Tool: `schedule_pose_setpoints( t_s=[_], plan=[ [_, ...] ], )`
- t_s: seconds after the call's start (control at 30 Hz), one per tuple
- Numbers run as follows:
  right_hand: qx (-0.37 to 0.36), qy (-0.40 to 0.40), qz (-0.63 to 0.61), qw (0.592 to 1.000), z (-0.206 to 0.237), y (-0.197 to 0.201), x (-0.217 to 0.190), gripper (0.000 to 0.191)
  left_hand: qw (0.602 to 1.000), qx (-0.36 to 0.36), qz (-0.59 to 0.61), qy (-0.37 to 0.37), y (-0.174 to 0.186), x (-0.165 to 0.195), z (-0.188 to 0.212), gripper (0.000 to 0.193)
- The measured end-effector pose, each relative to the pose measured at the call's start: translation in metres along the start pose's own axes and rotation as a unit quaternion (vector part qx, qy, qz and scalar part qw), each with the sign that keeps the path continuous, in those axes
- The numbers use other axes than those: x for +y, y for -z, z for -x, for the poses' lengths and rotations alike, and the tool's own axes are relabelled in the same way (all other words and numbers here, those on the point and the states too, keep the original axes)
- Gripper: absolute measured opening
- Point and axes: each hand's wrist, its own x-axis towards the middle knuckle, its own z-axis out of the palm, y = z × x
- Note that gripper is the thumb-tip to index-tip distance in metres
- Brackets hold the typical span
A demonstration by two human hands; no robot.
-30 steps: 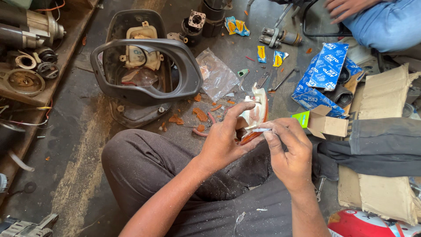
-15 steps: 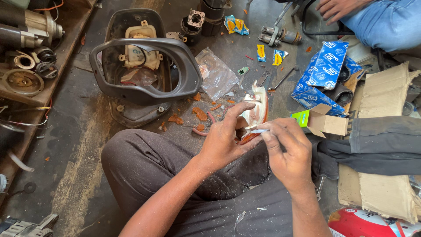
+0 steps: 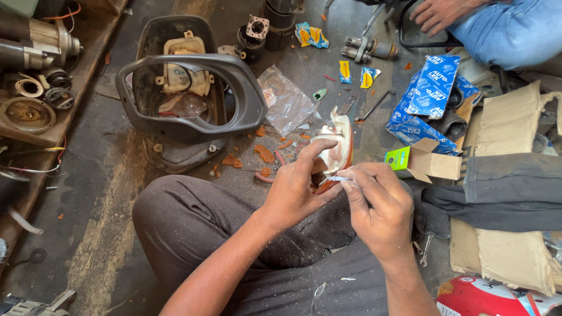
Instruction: The person cleans the edges of an orange headlight lens, fits it into a headlight housing, and uses a screwdriver to secure the lens. They then wipe the lens with a cloth.
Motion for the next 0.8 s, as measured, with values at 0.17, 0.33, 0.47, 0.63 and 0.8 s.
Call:
schedule_pose_setpoints(
  t_s=[0.17, 0.33, 0.47, 0.63, 0.8],
  plan=[
    [0.010, 0.009, -0.011, 1.000, -0.004, 0.006, 0.002, 0.016, 1.000, 0.006, -0.001, -0.013, -0.003, 0.004, -0.006, 0.078],
    [0.011, -0.004, -0.007, 1.000, -0.007, 0.014, 0.007, 0.015, 0.999, 0.017, -0.014, -0.033, -0.007, 0.008, -0.009, 0.076],
    [0.037, -0.010, -0.006, 0.999, -0.009, 0.018, 0.014, 0.016, 0.999, 0.000, -0.025, -0.020, -0.009, 0.009, -0.011, 0.076],
    [0.034, -0.001, -0.009, 0.999, -0.005, 0.018, 0.016, 0.016, 0.999, 0.006, -0.032, -0.037, -0.011, 0.007, -0.011, 0.076],
    [0.024, 0.000, 0.013, 1.000, -0.002, 0.016, 0.017, 0.016, 0.999, 0.006, -0.027, -0.045, -0.013, 0.004, -0.008, 0.075]
  ],
)
